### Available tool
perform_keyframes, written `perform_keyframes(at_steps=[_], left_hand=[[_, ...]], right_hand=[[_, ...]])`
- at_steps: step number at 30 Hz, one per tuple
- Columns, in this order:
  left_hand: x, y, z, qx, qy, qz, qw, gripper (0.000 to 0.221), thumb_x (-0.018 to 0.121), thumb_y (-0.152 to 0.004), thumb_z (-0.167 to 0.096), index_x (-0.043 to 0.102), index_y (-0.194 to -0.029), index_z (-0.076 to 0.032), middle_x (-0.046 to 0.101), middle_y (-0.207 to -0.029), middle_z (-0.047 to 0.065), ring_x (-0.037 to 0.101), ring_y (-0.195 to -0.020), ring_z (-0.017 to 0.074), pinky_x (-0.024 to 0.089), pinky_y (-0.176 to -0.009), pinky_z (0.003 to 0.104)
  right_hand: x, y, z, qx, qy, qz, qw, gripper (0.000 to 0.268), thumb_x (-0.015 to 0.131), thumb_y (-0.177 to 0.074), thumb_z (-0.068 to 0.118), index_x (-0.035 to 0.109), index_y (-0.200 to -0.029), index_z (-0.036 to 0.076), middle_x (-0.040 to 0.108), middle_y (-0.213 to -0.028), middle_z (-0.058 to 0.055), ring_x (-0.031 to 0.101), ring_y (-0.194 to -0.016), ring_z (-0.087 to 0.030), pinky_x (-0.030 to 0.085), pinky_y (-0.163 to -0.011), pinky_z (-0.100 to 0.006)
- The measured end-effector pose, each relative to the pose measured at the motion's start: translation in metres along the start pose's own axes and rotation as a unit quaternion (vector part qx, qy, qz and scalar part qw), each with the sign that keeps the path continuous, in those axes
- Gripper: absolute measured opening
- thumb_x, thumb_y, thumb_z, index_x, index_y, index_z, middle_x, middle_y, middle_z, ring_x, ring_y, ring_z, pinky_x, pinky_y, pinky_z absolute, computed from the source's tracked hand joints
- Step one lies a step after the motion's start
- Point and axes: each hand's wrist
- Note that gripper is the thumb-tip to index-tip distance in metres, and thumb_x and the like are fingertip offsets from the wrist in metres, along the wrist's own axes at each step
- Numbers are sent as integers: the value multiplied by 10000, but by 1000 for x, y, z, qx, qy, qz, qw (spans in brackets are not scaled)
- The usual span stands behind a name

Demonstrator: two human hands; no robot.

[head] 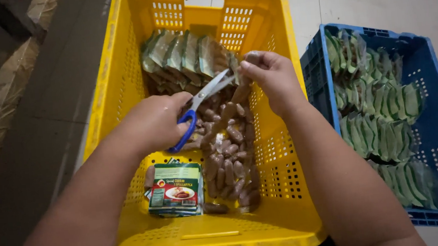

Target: Manually packing small sausages into plastic bags and using scissors to trim or separate the bags.

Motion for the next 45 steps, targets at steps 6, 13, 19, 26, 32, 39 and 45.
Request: perform_keyframes(at_steps=[6, 13, 19, 26, 32, 39, 45], left_hand=[[3, -5, -10, 24, -67, 15, 997, 486, 644, -845, -337, 622, -1285, -132, 747, -975, 150, 728, -980, 381, 571, -890, 514], [17, -9, -11, 50, -105, 13, 993, 369, 613, -858, -347, 603, -1163, -139, 719, -950, 123, 723, -962, 388, 569, -861, 523], [12, -7, -3, 47, -55, 24, 997, 328, 651, -865, -323, 633, -1128, -128, 731, -941, 141, 716, -974, 399, 571, -857, 510], [-5, 4, 5, 20, 363, -11, 931, 542, 698, -822, -120, 605, -1343, -6, 753, -1145, 188, 698, -1066, 284, 612, -861, 403], [0, -3, 21, 18, 399, -71, 914, 578, 765, -801, -108, 648, -1362, -34, 784, -1144, 169, 729, -1066, 231, 600, -912, 396], [0, 13, 10, 8, 359, -29, 933, 535, 711, -766, -62, 699, -1299, -22, 798, -1105, 213, 737, -1089, 282, 568, -980, 453], [-9, 12, -6, -13, 283, 11, 959, 605, 776, -749, -180, 684, -1340, -84, 796, -1166, 142, 728, -1151, 303, 553, -1019, 429]], right_hand=[[7, 9, 4, -11, -31, 10, 999, 282, 830, -877, 114, 719, -1121, 26, 773, -869, -69, 731, -764, -135, 609, -748, -268], [25, 34, 32, 2, -47, 46, 998, 276, 816, -875, 112, 709, -1111, 19, 754, -819, -98, 741, -715, -172, 621, -703, -289], [19, 28, 21, -27, -60, 66, 996, 297, 786, -922, 143, 680, -1172, 20, 763, -942, -107, 744, -834, -148, 620, -766, -279], [21, 38, 21, 14, -43, 228, 973, 529, 761, -875, 24, 564, -1366, 26, 631, -1179, -85, 629, -995, -190, 581, -718, -278], [19, 22, 1, 4, -12, 177, 984, 260, 711, -948, 53, 654, -1202, 43, 657, -978, -37, 659, -925, -143, 582, -782, -292], [3, 14, 0, 14, -34, 132, 991, 344, 712, -948, 59, 649, -1284, 20, 739, -980, -46, 699, -882, -126, 600, -827, -287], [2, 10, -6, -11, -45, 150, 988, 413, 701, -937, 10, 629, -1342, -18, 745, -1005, -76, 709, -919, -163, 599, -889, -330]])
Point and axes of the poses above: each hand's wrist, its own y-axis away from the middle knuckle, its own x-axis out of the palm, z = x × y
